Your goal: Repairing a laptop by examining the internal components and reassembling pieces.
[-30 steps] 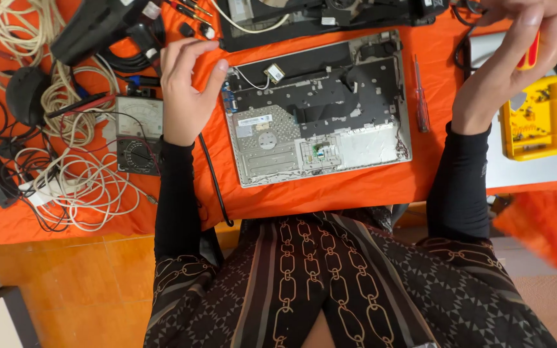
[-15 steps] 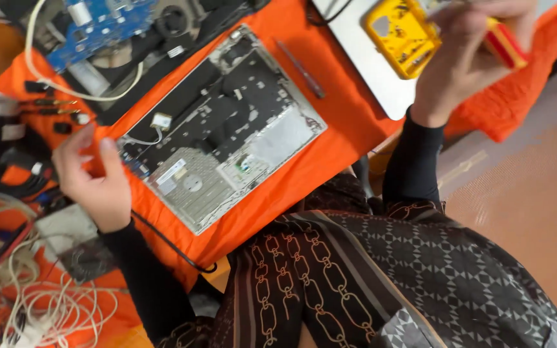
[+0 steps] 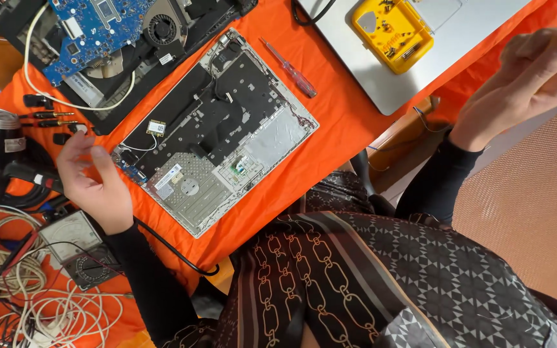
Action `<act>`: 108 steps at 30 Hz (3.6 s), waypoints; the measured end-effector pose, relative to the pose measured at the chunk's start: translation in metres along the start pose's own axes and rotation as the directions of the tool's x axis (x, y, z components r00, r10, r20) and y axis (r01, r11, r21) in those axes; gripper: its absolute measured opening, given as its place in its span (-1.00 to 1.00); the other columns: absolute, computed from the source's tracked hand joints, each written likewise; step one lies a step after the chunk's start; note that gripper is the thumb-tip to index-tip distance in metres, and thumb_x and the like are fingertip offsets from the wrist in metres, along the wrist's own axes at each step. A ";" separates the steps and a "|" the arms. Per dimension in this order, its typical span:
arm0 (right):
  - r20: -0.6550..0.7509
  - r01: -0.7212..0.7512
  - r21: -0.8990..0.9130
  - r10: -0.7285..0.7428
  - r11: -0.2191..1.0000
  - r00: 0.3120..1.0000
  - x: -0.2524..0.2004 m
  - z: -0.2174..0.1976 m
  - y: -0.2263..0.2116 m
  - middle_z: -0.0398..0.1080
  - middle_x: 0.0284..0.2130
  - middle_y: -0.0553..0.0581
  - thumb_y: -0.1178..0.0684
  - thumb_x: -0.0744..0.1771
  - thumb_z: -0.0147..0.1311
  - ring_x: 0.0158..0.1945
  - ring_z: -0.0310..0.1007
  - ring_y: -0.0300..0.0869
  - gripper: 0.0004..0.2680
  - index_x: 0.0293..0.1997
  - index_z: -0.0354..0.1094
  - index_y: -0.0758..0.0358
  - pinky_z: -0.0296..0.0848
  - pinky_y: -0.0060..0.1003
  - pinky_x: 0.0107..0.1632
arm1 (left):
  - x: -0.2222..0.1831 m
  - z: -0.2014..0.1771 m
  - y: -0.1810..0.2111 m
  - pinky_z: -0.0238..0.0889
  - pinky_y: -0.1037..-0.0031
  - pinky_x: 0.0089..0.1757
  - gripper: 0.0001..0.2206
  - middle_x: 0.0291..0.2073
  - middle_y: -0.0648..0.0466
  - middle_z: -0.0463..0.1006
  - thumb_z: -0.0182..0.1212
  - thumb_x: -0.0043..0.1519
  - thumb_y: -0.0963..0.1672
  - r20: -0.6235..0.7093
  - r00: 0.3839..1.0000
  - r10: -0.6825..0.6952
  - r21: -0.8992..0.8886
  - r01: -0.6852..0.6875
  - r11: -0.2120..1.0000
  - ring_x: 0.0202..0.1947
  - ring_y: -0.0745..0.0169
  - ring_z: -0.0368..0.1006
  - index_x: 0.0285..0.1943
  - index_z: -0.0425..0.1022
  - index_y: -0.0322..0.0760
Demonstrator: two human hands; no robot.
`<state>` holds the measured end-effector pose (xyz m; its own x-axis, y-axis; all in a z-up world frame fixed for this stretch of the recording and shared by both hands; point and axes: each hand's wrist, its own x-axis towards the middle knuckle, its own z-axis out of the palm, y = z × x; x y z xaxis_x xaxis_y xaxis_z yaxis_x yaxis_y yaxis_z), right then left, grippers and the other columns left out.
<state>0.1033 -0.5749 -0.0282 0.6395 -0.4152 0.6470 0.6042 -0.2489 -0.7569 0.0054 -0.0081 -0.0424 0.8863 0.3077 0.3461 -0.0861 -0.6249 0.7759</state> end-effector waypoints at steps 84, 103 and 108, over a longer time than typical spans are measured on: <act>0.395 0.149 -0.179 -0.067 0.973 0.916 -0.013 0.031 -0.017 0.37 -0.11 0.37 0.35 0.60 -0.06 -0.13 0.47 -0.06 -0.84 0.18 -0.02 0.32 0.59 -0.22 -0.04 | -0.003 -0.006 0.008 0.26 0.53 0.09 -0.79 0.10 -0.02 0.52 0.13 0.63 -0.18 0.040 0.999 0.025 -0.036 -0.023 0.999 0.06 0.30 0.43 0.35 0.35 -0.46; 0.402 0.198 -0.183 -0.110 0.963 0.909 -0.010 0.029 -0.015 0.35 -0.11 0.36 0.34 0.59 -0.10 -0.06 0.54 -0.04 -0.84 0.24 -0.03 0.30 0.71 -0.17 0.01 | -0.002 -0.005 0.009 0.26 0.51 0.09 -0.78 0.10 -0.02 0.52 0.13 0.63 -0.17 0.047 0.999 0.014 -0.040 -0.012 0.999 0.07 0.30 0.42 0.34 0.36 -0.46; 0.383 0.204 -0.199 -0.115 0.959 0.916 -0.008 0.029 -0.018 0.37 -0.12 0.36 0.34 0.60 -0.09 -0.14 0.48 -0.03 -0.84 0.25 -0.02 0.28 0.62 -0.18 -0.04 | -0.002 -0.005 0.010 0.26 0.51 0.09 -0.79 0.08 -0.02 0.52 0.13 0.62 -0.16 0.044 0.999 0.012 -0.039 -0.011 0.999 0.05 0.30 0.42 0.33 0.37 -0.46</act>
<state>0.1005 -0.5419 -0.0170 0.6984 -0.0166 0.7155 0.6150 -0.4974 -0.6118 0.0006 -0.0116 -0.0323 0.9042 0.2684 0.3322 -0.1130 -0.5998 0.7921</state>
